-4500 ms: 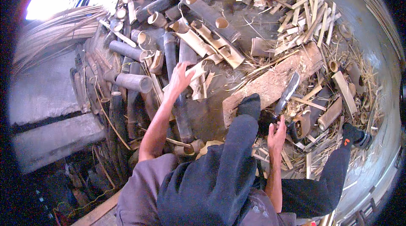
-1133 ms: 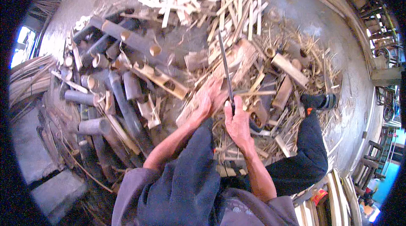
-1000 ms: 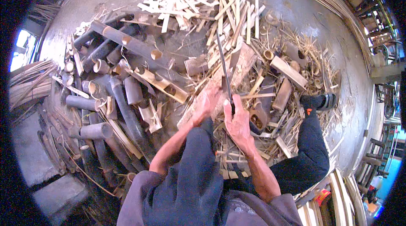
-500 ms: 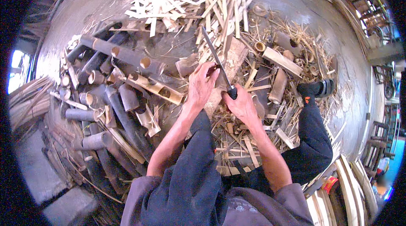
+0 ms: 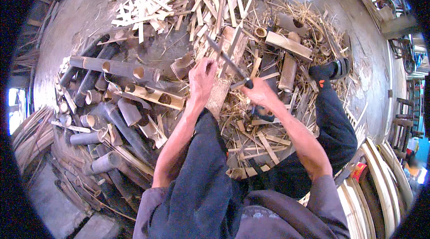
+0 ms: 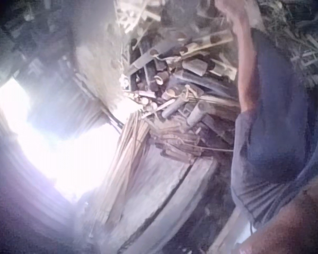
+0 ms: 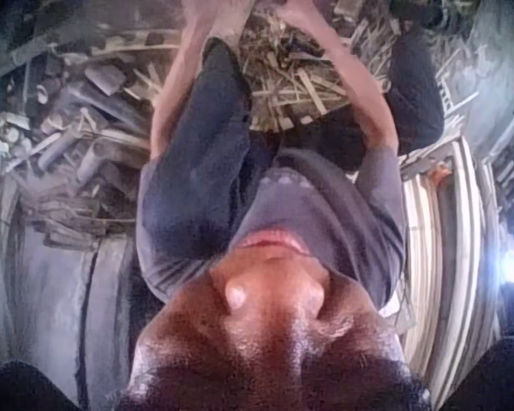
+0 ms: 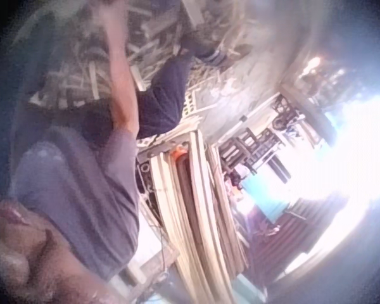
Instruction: The person sits on the floor and uses a knife to split bamboo pieces into thin strips. They repeatedly pick up bamboo segments, split them, and set the resulting strips aside.
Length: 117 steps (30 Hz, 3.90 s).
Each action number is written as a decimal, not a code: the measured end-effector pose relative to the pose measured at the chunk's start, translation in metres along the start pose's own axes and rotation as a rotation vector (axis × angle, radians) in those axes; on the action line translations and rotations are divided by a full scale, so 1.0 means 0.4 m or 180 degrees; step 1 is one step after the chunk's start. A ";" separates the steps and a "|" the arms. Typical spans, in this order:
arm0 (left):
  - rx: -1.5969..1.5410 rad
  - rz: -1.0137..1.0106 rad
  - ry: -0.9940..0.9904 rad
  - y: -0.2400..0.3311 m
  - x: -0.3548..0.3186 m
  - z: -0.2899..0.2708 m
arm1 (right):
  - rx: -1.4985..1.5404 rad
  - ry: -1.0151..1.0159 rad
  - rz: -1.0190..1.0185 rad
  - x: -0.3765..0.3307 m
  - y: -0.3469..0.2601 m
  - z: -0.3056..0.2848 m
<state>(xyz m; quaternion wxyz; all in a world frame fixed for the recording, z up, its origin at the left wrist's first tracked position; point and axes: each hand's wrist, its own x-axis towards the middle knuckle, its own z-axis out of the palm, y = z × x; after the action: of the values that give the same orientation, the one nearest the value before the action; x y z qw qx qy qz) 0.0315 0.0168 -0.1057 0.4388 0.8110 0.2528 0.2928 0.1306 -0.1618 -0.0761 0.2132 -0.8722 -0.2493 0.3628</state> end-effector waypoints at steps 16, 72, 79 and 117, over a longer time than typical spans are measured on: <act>0.1494 -0.0077 0.0190 -0.178 -0.013 0.044 | 0.1424 0.0422 -0.0063 -0.105 0.192 0.352; 0.0063 -0.0238 -0.1687 0.039 -0.158 -0.128 | 0.3075 -0.0613 0.0095 -0.231 -0.177 0.097; -0.0061 -0.0183 -0.1798 0.053 -0.146 -0.127 | 0.3251 -0.0614 0.0131 -0.238 -0.169 0.093; -0.0072 -0.1052 -0.0927 0.151 -0.155 -0.138 | 0.1027 0.0376 -0.0284 -0.174 -0.123 0.186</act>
<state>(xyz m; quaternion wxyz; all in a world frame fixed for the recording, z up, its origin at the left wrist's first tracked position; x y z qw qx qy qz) -0.0410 -0.0228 -0.0449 0.5218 0.7873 0.3130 0.0994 0.0191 -0.1500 -0.0604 0.3805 -0.8346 -0.2133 0.3364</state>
